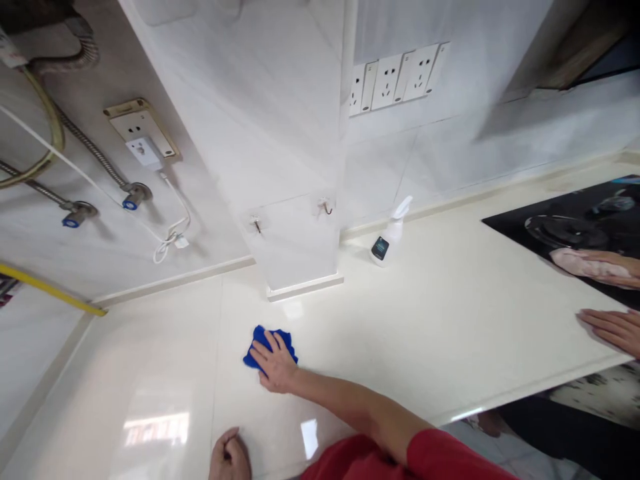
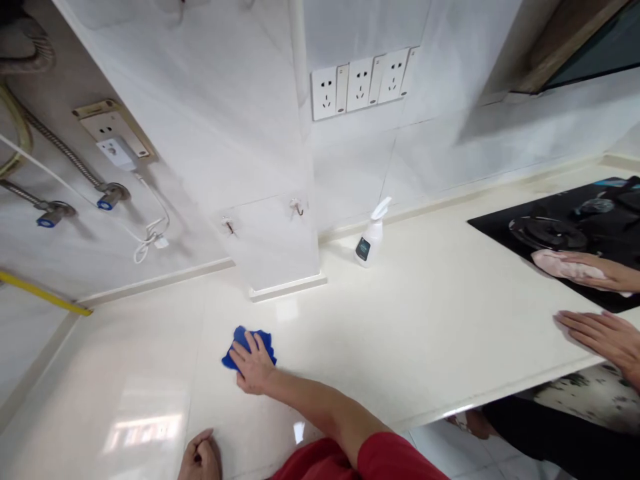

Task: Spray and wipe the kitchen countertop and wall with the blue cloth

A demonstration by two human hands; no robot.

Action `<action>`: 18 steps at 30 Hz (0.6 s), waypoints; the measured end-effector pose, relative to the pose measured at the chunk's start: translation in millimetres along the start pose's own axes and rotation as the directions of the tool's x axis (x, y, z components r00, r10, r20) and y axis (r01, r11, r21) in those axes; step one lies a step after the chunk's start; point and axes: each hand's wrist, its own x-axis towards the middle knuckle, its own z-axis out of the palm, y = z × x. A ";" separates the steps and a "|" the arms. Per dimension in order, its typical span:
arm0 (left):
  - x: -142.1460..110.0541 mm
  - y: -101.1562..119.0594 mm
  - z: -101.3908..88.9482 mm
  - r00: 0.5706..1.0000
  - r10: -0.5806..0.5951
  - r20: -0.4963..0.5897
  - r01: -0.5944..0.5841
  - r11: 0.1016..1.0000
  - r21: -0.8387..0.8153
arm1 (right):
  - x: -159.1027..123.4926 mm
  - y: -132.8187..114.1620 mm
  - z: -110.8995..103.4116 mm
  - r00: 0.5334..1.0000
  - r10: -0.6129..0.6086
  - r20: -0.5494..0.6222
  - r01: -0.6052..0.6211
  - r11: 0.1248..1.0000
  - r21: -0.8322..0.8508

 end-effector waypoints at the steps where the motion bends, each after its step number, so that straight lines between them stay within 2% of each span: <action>1: -1.6 3.2 -2.2 1.000 -0.013 0.013 0.013 1.000 -0.007 | -9.7 -4.0 3.6 0.997 -0.077 0.003 0.077 0.997 0.019; 3: -3.8 7.4 -5.1 0.999 -0.026 0.024 0.027 0.999 -0.022 | -34.0 -3.7 7.3 0.977 -0.212 0.003 0.211 0.976 0.059; 5: -4.6 9.0 -6.2 1.000 -0.022 0.022 0.023 0.999 -0.032 | -62.1 6.1 5.7 0.956 -0.294 0.003 0.292 0.952 0.086; 8: -4.6 9.5 -5.8 1.000 -0.013 0.002 0.013 0.999 -0.040 | -107.3 32.6 -6.4 0.962 -0.271 -0.019 0.272 0.960 0.073; 12: -5.1 13.5 -7.1 1.000 -0.012 0.016 0.013 0.998 -0.060 | -170.5 78.9 -35.3 0.991 -0.079 -0.104 0.074 0.996 -0.057; 14: -6.5 17.1 -9.2 0.999 -0.011 0.035 0.013 0.998 -0.063 | -199.9 104.8 -52.0 0.982 0.049 -0.185 -0.076 0.987 -0.144; 16: -8.4 21.1 -11.6 0.998 -0.027 0.048 0.029 0.999 -0.040 | -223.1 130.2 -67.7 0.939 0.192 -0.285 -0.258 0.941 -0.218; 18: -10.0 24.5 -13.4 0.997 -0.037 0.061 0.038 0.999 -0.018 | -236.4 152.1 -80.3 0.862 0.327 -0.388 -0.442 0.859 -0.258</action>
